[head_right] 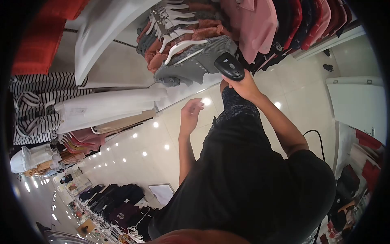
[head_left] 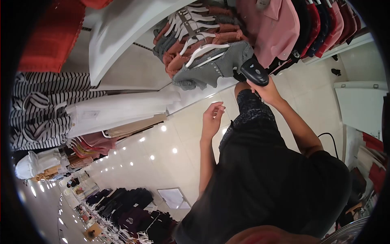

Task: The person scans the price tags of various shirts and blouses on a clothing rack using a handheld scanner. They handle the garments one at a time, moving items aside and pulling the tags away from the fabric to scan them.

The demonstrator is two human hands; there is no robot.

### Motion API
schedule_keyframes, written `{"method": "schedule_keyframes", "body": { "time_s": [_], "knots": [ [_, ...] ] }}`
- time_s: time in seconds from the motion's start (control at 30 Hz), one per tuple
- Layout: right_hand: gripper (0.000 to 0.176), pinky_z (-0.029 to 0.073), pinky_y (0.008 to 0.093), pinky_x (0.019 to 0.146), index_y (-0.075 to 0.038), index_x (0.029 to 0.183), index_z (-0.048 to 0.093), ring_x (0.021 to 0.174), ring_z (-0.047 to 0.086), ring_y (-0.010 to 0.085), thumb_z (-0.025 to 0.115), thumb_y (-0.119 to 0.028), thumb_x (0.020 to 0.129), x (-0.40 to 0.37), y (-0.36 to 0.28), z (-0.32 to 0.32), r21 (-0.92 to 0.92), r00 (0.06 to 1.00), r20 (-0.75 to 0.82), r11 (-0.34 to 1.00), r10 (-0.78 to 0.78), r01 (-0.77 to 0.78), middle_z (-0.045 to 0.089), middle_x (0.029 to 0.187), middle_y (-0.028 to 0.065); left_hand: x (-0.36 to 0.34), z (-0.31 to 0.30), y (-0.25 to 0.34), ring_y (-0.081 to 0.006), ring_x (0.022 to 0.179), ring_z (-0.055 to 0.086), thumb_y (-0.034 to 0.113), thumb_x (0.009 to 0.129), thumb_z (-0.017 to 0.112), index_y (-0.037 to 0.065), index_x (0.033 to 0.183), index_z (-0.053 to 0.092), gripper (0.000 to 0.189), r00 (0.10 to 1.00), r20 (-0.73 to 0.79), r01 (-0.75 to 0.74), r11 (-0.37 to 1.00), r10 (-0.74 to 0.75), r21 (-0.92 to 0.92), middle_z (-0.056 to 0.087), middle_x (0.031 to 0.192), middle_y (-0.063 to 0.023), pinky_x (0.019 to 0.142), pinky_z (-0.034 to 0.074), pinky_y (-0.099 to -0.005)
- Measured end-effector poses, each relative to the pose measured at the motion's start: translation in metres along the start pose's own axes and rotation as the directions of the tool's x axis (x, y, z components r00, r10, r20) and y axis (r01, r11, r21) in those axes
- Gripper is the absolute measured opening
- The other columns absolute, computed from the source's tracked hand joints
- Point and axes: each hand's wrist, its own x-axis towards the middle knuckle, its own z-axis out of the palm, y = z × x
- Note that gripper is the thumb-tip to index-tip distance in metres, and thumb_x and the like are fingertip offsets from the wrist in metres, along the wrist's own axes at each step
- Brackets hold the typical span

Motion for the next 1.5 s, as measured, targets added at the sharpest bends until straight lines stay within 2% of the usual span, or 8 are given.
{"method": "schedule_keyframes", "body": {
  "time_s": [0.2, 0.43, 0.73, 0.83, 1.0, 1.23, 1.33, 1.5],
  "knots": [
    [0.015, 0.043, 0.0245, 0.055, 0.0, 0.093, 0.065, 0.058, 0.053, 0.0064, 0.069, -0.013, 0.087, 0.036, 0.006, -0.02, 0.002, 0.999, -0.027, 1.0, -0.025, 0.025, 0.059, 0.068, -0.0008, 0.058, 0.012, 0.027, -0.0141, 0.082, 0.064, 0.012, 0.096, 0.057, -0.001, 0.11, 0.062, 0.019, 0.998, 0.005, -0.062, 0.99, 0.063, -0.123, 0.068, 0.092, -0.0088, 0.076, 0.051, -0.0282],
    [0.018, 0.044, 0.025, 0.054, -0.002, 0.095, 0.062, 0.058, 0.054, 0.0071, 0.07, -0.015, 0.086, 0.093, -0.009, -0.031, 0.094, 0.994, -0.003, 0.989, 0.11, -0.11, 0.059, 0.071, -0.0011, 0.126, 0.02, 0.038, -0.0141, 0.084, 0.064, 0.01, 0.094, 0.057, 0.002, 0.114, 0.062, 0.022, 0.983, 0.184, -0.038, 0.997, 0.025, 0.068, 0.068, 0.095, -0.0073, 0.075, 0.051, -0.028],
    [0.015, 0.042, 0.025, 0.052, -0.003, 0.09, 0.061, 0.054, 0.052, 0.0078, 0.067, -0.016, 0.088, 0.126, -0.015, -0.018, 0.106, 0.998, 0.015, 0.992, -0.063, 0.061, 0.056, 0.063, -0.0003, 0.108, 0.007, 0.047, -0.0154, 0.083, 0.063, 0.012, 0.095, 0.058, 0.003, 0.117, 0.061, 0.024, 0.989, 0.123, -0.091, 0.991, 0.079, 0.101, 0.068, 0.096, -0.0086, 0.076, 0.051, -0.0294],
    [0.017, 0.042, 0.0253, 0.052, -0.002, 0.084, 0.061, 0.052, 0.052, 0.0081, 0.067, -0.017, 0.089, 0.112, -0.019, -0.005, 0.09, 0.995, 0.039, 0.992, -0.093, 0.089, 0.054, 0.059, -0.001, 0.072, -0.003, 0.034, -0.0158, 0.085, 0.064, 0.013, 0.095, 0.058, 0.003, 0.117, 0.061, 0.025, 0.997, 0.066, -0.057, 0.994, 0.05, 0.095, 0.068, 0.096, -0.009, 0.076, 0.051, -0.0298],
    [0.013, 0.043, 0.0245, 0.052, -0.001, 0.093, 0.061, 0.053, 0.051, 0.0069, 0.064, -0.014, 0.091, 0.066, -0.015, 0.009, 0.03, 0.998, -0.047, 0.999, -0.034, 0.035, 0.054, 0.061, -0.0013, 0.005, -0.016, -0.008, -0.0169, 0.088, 0.064, 0.015, 0.095, 0.059, 0.003, 0.118, 0.06, 0.026, 1.0, 0.017, 0.024, 0.999, -0.025, 0.037, 0.068, 0.096, -0.0092, 0.078, 0.051, -0.0304],
    [0.015, 0.041, 0.0251, 0.05, -0.001, 0.087, 0.061, 0.052, 0.05, 0.0065, 0.067, -0.014, 0.089, -0.041, -0.021, -0.005, -0.011, 0.979, -0.202, 1.0, -0.029, 0.027, 0.054, 0.06, -0.0012, -0.049, -0.006, -0.043, -0.018, 0.089, 0.063, 0.006, 0.093, 0.054, 0.0, 0.118, 0.058, 0.026, 0.984, 0.166, 0.071, 0.997, -0.066, -0.023, 0.067, 0.099, -0.0096, 0.081, 0.05, -0.0301],
    [0.016, 0.042, 0.0256, 0.05, -0.001, 0.087, 0.062, 0.052, 0.051, 0.0069, 0.067, -0.016, 0.089, -0.073, -0.015, -0.023, -0.052, 0.964, -0.266, 0.999, -0.002, -0.012, 0.056, 0.061, -0.0004, -0.048, 0.001, -0.054, -0.0158, 0.086, 0.063, 0.016, 0.095, 0.058, 0.001, 0.117, 0.06, 0.026, 0.97, 0.24, -0.036, 0.998, 0.047, -0.051, 0.067, 0.096, -0.0085, 0.077, 0.05, -0.0302],
    [0.019, 0.043, 0.0267, 0.051, -0.001, 0.081, 0.062, 0.051, 0.052, 0.008, 0.067, -0.018, 0.089, -0.093, -0.019, -0.038, -0.073, 0.956, -0.293, 0.997, 0.018, -0.041, 0.055, 0.058, 0.0001, -0.036, 0.013, -0.033, -0.0149, 0.085, 0.062, 0.015, 0.095, 0.059, 0.002, 0.117, 0.06, 0.025, 0.967, 0.243, -0.081, 0.997, 0.082, -0.013, 0.067, 0.096, -0.0075, 0.078, 0.05, -0.0295]
  ]
}}
